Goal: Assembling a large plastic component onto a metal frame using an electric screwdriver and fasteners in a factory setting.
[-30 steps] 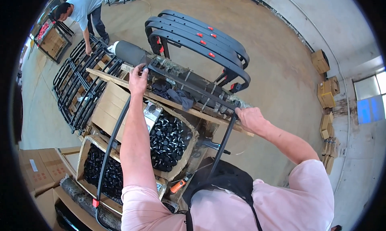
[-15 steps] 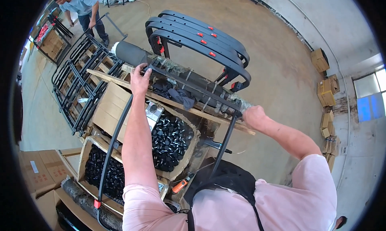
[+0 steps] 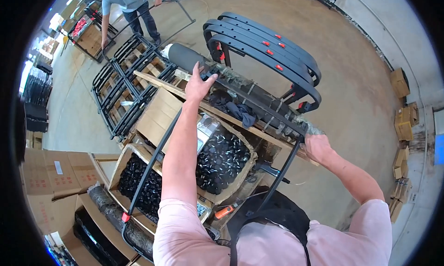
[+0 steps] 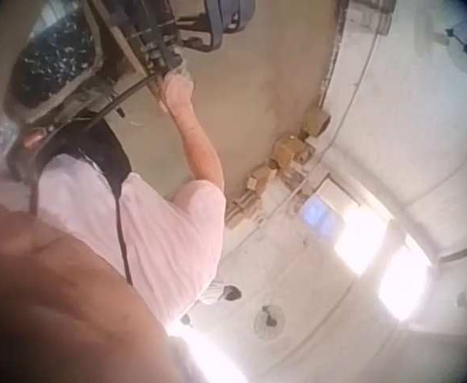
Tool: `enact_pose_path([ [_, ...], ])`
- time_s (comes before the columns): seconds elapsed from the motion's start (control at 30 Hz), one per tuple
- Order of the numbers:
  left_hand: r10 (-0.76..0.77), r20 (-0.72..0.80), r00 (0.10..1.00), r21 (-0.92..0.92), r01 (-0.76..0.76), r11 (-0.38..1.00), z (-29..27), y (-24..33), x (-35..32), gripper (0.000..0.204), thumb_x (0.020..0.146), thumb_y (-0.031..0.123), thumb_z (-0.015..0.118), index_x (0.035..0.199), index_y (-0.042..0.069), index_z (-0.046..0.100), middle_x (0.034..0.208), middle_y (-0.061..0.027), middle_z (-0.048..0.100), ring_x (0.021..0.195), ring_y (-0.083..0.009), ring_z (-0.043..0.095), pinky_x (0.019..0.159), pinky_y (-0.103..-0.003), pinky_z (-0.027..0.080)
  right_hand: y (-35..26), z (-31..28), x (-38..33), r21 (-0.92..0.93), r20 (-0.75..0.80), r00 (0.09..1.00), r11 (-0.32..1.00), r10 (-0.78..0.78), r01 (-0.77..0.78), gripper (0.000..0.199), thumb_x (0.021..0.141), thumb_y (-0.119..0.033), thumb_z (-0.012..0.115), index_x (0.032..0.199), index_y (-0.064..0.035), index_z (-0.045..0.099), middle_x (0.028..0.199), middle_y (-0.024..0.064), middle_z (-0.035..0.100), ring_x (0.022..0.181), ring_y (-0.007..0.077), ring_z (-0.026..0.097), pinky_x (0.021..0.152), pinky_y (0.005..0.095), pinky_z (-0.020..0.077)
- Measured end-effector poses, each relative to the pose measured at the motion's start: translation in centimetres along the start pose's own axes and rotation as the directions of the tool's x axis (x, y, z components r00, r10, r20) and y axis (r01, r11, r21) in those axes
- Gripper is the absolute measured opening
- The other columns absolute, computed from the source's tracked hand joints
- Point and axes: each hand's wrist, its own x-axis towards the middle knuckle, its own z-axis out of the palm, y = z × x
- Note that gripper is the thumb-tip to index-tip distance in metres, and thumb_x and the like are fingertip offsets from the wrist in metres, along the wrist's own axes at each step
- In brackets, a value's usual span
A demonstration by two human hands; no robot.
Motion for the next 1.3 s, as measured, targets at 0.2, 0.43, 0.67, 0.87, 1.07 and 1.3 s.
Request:
enact_pose_path([
  [0.2,-0.009,0.177,0.984,-0.044,0.017,0.999,-2.0,-0.5,1.0,0.089,0.091,0.041,0.079,0.161,0.010,0.035,0.142,-0.0126,0.067,0.119,-0.0369,0.069,0.104,-0.046,0.051,-0.5,-1.5,0.0,0.137,-0.147,0.986,0.989,0.081,-0.061,0.034,0.097,-0.032,0.064,0.095,0.0013,0.062,0.073,0.0237,0.071,0.074,0.0404,0.074,0.068,0.0512,0.0587],
  [0.43,-0.001,-0.367,0.930,0.118,0.048,0.992,-6.3,-4.0,0.9,0.072,0.093,0.035,0.078,0.145,-0.007,0.049,0.128,-0.0281,0.065,0.113,-0.0432,0.065,0.101,-0.051,0.051,-0.7,0.2,1.8,0.176,-0.143,0.989,0.984,0.033,-0.008,0.030,0.094,-0.027,0.064,0.094,0.0032,0.061,0.070,0.0234,0.070,0.066,0.0426,0.072,0.064,0.0535,0.0582],
  [0.67,0.248,-0.093,0.964,0.457,-0.180,0.871,-4.4,-0.4,0.8,0.080,0.085,0.044,0.083,0.145,0.002,0.051,0.126,-0.0185,0.067,0.117,-0.0386,0.065,0.097,-0.049,0.054,0.1,0.2,1.3,0.162,-0.154,0.988,0.987,0.028,-0.003,0.030,0.091,-0.025,0.066,0.095,0.0036,0.061,0.070,0.0229,0.070,0.068,0.0411,0.073,0.062,0.0510,0.0584],
  [0.87,0.019,-0.257,0.966,0.467,0.107,0.878,-8.0,-5.5,0.4,0.061,0.097,0.050,0.069,0.122,-0.005,0.064,0.108,-0.0256,0.073,0.097,-0.0414,0.073,0.088,-0.051,0.058,-0.3,0.2,1.5,0.174,-0.174,0.985,0.985,0.011,0.020,0.032,0.090,-0.027,0.069,0.097,0.0034,0.062,0.070,0.0210,0.071,0.068,0.0408,0.073,0.063,0.0512,0.0586],
  [1.07,-0.200,0.227,0.953,0.714,-0.023,0.700,-4.1,4.9,3.0,0.063,0.102,0.064,0.054,0.103,0.007,0.082,0.110,-0.0186,0.079,0.105,-0.0329,0.077,0.087,-0.045,0.061,-0.3,-3.0,-0.1,0.137,-0.148,0.987,0.987,-0.066,0.086,0.035,0.088,-0.025,0.070,0.104,0.0039,0.060,0.081,0.0224,0.072,0.077,0.0411,0.073,0.068,0.0525,0.0580],
  [1.3,0.030,0.346,0.938,0.648,-0.262,0.715,-1.9,1.3,4.9,0.048,0.099,0.049,0.063,0.101,0.004,0.080,0.103,-0.0223,0.078,0.102,-0.0345,0.077,0.087,-0.046,0.061,0.0,-2.3,1.1,0.143,0.039,0.999,0.990,0.010,-0.016,0.033,0.093,-0.031,0.065,0.097,0.0017,0.065,0.079,0.0227,0.072,0.077,0.0431,0.072,0.075,0.0512,0.0573],
])
